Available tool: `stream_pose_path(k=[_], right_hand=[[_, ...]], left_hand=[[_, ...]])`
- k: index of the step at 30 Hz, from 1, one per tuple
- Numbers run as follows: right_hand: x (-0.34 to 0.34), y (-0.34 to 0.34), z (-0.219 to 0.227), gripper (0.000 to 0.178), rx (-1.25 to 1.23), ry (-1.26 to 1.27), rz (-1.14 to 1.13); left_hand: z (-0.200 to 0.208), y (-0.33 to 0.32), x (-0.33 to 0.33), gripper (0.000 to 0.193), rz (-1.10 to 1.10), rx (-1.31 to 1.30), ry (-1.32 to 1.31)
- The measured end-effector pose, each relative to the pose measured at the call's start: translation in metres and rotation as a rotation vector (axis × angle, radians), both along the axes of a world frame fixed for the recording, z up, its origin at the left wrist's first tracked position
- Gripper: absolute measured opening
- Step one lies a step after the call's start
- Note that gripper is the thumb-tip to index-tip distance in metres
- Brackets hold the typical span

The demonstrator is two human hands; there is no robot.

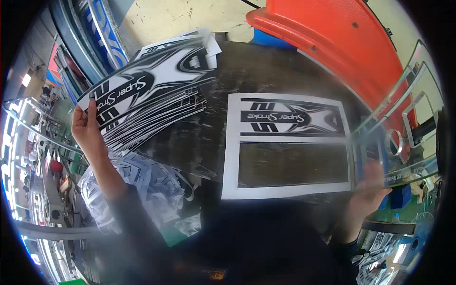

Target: Using a manual press to cut or stamp printed 'Super Stroke' graphics on a workbench.

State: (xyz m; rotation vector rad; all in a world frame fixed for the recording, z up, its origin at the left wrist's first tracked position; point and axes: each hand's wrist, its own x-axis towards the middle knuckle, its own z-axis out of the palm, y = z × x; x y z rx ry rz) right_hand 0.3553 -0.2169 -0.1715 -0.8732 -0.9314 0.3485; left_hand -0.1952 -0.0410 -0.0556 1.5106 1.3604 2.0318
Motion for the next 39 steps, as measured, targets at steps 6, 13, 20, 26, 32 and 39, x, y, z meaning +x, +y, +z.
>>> stream_pose_path(k=[6, 13, 20, 26, 32, 39], right_hand=[[0.000, -0.001, -0.004, 0.075, -0.045, 0.059, 0.016], [0.001, 0.000, -0.003, 0.068, 0.019, -0.077, 0.042], [0.018, -0.024, 0.031, 0.067, -0.125, -0.254, -0.150], [0.018, -0.015, 0.063, 0.073, -0.258, -0.703, -0.328], [-0.006, 0.013, 0.073, 0.065, -0.286, -1.146, -0.349], [-0.033, 0.038, 0.070, 0.058, -0.298, -1.344, -0.222]], left_hand=[[0.007, 0.013, 0.026, 0.058, 0.552, -0.136, 0.724], [-0.032, -0.012, 0.205, 0.056, -0.760, -0.002, 0.938], [-0.047, -0.033, 0.242, 0.072, -0.940, -0.140, 1.400], [-0.048, -0.066, 0.233, 0.079, -0.963, -0.151, 1.391], [-0.041, -0.041, 0.196, 0.080, -0.655, -0.217, 1.259], [-0.053, -0.028, 0.170, 0.091, -0.731, -0.356, 1.189]])
